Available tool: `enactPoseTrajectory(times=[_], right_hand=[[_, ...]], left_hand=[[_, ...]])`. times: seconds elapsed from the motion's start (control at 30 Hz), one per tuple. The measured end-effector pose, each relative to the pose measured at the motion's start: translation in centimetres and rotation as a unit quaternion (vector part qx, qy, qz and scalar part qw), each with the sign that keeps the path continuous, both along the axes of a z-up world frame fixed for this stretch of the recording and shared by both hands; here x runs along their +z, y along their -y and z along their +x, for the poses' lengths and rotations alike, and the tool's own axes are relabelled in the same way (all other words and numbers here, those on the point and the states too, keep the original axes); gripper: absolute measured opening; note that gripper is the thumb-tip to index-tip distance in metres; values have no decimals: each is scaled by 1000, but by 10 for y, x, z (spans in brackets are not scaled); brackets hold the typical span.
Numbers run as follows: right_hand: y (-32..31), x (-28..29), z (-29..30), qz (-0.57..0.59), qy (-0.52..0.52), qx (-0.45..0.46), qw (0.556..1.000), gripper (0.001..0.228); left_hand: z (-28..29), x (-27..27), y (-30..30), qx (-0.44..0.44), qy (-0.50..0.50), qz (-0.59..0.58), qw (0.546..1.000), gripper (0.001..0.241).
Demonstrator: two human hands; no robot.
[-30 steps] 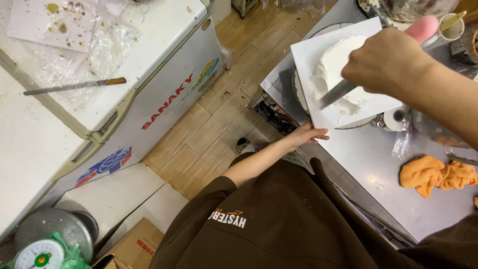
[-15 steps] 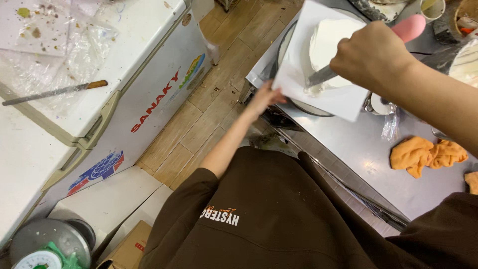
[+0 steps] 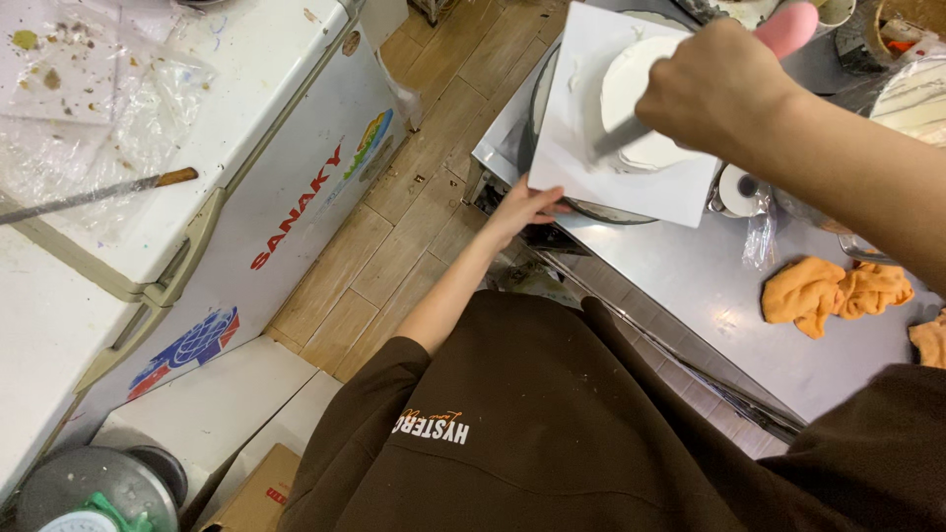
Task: The person spreads white frosting onto the top of a cake with a spatula and then removes parchment paper strips from the base of the cake.
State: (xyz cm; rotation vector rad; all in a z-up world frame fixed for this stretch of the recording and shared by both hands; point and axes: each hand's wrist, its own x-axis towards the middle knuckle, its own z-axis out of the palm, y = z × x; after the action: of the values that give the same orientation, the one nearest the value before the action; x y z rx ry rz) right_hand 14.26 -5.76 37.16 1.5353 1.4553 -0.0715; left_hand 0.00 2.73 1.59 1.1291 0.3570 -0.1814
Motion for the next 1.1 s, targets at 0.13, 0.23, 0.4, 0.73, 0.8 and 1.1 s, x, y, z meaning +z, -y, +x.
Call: enactPoseTrajectory(times=[0.13, 0.23, 0.4, 0.73, 0.8, 1.1], right_hand=[[-2, 3, 2, 27, -13, 88, 996, 4], [-5, 2, 5, 65, 5, 112, 992, 11], [3, -2, 0, -36, 0, 79, 996, 6], [8, -3, -3, 30, 13, 122, 992, 9], [6, -3, 1, 92, 6, 132, 987, 4], [1, -10, 5, 99, -8, 113, 989, 5]], left_hand=[[18, -15, -19, 47, -36, 34, 998, 56], [31, -21, -38, 66, -32, 60, 995, 57], [40, -4, -50, 178, 20, 38, 983, 63], [20, -5, 0, 50, -30, 19, 998, 83], [23, -9, -9, 60, -57, 62, 995, 87], [26, 0, -39, 174, 14, 14, 984, 60]])
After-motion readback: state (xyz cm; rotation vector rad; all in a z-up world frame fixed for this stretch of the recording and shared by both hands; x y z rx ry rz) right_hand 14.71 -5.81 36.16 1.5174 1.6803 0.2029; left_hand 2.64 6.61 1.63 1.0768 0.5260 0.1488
